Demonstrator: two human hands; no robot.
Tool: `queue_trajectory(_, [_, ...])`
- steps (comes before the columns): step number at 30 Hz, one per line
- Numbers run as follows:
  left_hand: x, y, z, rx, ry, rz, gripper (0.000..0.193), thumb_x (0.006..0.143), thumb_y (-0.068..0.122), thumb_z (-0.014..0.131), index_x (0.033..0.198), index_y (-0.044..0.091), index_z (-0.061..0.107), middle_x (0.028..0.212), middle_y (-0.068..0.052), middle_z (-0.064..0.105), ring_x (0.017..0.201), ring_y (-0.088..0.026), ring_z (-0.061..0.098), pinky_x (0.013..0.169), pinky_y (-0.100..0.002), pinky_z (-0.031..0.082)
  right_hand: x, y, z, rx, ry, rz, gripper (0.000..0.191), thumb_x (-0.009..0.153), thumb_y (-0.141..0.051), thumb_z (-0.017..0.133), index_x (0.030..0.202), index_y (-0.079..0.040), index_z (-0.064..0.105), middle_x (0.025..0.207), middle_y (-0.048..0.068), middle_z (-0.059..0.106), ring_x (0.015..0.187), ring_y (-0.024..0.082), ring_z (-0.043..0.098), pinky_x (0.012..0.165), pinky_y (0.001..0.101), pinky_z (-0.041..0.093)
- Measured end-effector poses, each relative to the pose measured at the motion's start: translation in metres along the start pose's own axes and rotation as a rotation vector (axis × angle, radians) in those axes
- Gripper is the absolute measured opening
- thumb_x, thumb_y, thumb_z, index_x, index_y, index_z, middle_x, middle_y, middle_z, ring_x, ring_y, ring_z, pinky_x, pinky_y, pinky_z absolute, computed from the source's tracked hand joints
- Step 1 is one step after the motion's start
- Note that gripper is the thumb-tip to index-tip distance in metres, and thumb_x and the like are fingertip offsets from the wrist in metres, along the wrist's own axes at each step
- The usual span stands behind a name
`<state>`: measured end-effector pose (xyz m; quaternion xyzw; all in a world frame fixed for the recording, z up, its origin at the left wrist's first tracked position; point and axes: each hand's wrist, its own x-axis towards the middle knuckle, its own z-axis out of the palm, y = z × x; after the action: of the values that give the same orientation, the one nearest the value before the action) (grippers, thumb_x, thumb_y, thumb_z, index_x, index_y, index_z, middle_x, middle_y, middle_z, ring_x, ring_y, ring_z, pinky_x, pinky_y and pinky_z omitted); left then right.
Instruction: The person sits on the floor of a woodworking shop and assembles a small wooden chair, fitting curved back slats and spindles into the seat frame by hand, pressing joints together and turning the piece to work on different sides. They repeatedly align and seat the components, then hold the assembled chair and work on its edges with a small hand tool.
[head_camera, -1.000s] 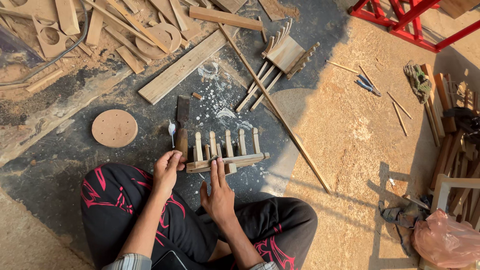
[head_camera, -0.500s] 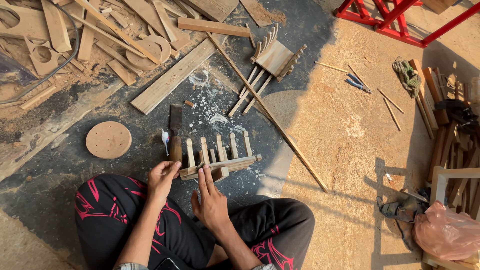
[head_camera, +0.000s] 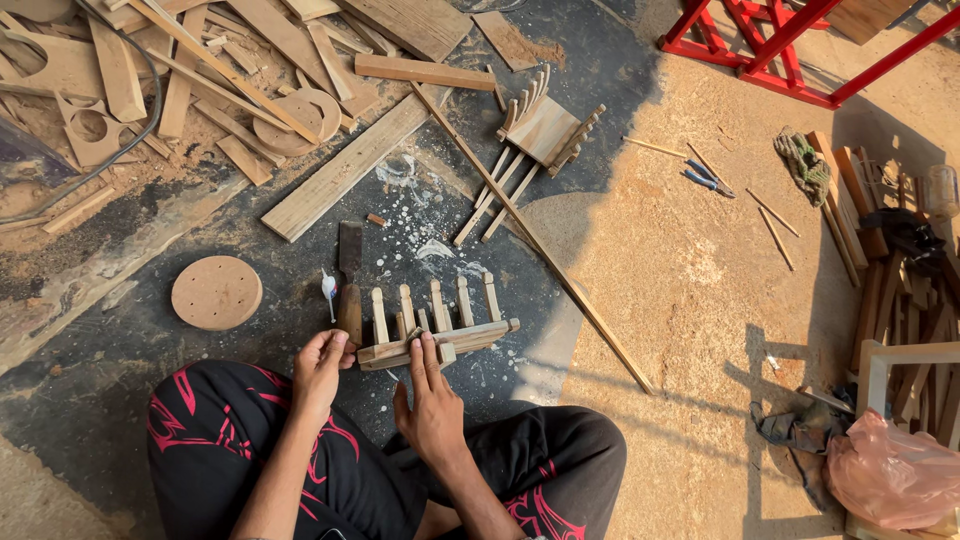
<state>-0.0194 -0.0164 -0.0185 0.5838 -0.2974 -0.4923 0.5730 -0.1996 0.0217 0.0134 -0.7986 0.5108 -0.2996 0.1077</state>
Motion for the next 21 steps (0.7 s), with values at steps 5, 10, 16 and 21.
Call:
queue_trajectory(5, [-0.0001,-0.0011,0.0005,-0.021,-0.006,0.002,0.025,0.098,0.025,0.069,0.104,0.001,0.07,0.087,-0.004,0.072,0.074,-0.011,0.065,0.071,-0.028,0.054,0.0006,0.0,-0.0012,0.046,-0.049,0.043,0.079,0.088,-0.009,0.071,0.155,0.005,0.032,0.162,0.028,0.034,0.116,0.043,0.068,0.073,0.0411,0.064])
queue_trajectory(10, [0.0007,-0.0012,0.0004,-0.026,0.001,-0.017,0.026,0.098,0.027,0.07,0.101,0.001,0.07,0.084,-0.004,0.072,0.074,-0.011,0.066,0.072,-0.027,0.054,0.001,0.0009,0.0005,0.039,0.005,0.006,0.08,0.087,-0.009,0.071,0.156,0.005,0.034,0.162,0.027,0.036,0.12,0.045,0.066,0.08,0.0423,0.064])
queue_trajectory(16, [0.0012,-0.0019,0.0,-0.031,0.021,-0.029,0.026,0.1,0.027,0.069,0.102,0.001,0.07,0.085,-0.004,0.072,0.075,-0.011,0.065,0.071,-0.027,0.054,0.0003,0.0025,0.0041,0.044,-0.019,0.045,0.079,0.087,-0.01,0.072,0.155,0.004,0.034,0.162,0.026,0.035,0.12,0.044,0.066,0.079,0.042,0.064])
queue_trajectory(21, [-0.0011,0.0006,0.0002,0.027,0.046,-0.042,0.025,0.1,0.026,0.066,0.104,0.002,0.072,0.085,-0.005,0.072,0.075,-0.011,0.065,0.071,-0.027,0.055,-0.0002,0.0028,0.005,0.046,-0.038,0.063,0.079,0.087,-0.01,0.071,0.155,0.003,0.033,0.162,0.026,0.034,0.119,0.043,0.067,0.075,0.0409,0.065])
